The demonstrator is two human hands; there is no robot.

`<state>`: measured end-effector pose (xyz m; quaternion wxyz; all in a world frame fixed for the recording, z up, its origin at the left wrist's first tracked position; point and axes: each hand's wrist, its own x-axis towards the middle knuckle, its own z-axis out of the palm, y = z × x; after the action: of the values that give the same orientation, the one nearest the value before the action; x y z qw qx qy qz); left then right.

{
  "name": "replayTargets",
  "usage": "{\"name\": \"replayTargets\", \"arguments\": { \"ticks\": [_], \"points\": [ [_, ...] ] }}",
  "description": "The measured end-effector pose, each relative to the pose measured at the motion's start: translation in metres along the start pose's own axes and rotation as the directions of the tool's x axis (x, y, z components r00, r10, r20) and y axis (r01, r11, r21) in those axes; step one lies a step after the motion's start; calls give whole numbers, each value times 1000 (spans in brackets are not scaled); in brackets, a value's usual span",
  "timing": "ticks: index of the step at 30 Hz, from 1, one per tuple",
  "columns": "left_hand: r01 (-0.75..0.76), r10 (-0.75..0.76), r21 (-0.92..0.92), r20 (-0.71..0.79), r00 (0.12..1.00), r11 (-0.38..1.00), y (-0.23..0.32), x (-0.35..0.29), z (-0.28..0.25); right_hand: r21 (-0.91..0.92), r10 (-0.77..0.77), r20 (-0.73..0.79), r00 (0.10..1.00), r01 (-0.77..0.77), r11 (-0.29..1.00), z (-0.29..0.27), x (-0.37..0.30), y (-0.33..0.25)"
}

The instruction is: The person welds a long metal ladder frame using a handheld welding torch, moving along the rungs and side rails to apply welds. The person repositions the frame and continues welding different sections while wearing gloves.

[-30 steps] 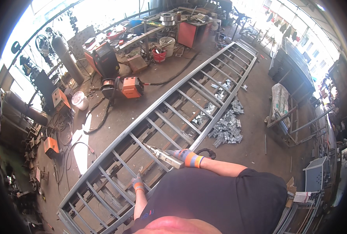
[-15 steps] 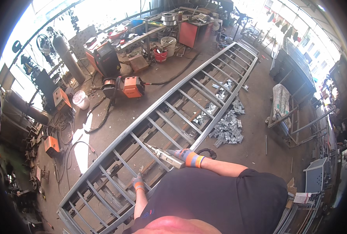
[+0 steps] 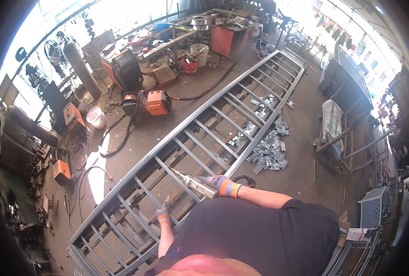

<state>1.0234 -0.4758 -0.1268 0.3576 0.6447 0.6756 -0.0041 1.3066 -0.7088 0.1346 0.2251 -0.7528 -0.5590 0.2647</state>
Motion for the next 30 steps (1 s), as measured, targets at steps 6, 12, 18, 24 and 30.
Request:
{"name": "replayTargets", "arguments": {
  "ticks": [6, 12, 18, 24, 30],
  "points": [
    [0, -1, 13, 6, 1000, 1000, 3, -3, -3, 47, 77, 84, 993, -81, 996, -8, 1, -7],
    [-2, 1, 9, 13, 1000, 1000, 8, -8, -9, 23, 39, 51, 998, -40, 999, -4, -1, -1],
    [1, -1, -44, 0, 1000, 999, 7, -8, -8, 61, 15, 38, 999, -17, 998, 3, 2, 7],
    [12, -11, -47, 10, 1000, 999, 9, -9, -10, 58, 87, 105, 991, -93, 994, -8, 2, -5],
    [8, -7, -66, 13, 1000, 998, 7, -8, -9, 35, 70, 95, 993, -74, 997, -14, 2, -13]
  ]
}}
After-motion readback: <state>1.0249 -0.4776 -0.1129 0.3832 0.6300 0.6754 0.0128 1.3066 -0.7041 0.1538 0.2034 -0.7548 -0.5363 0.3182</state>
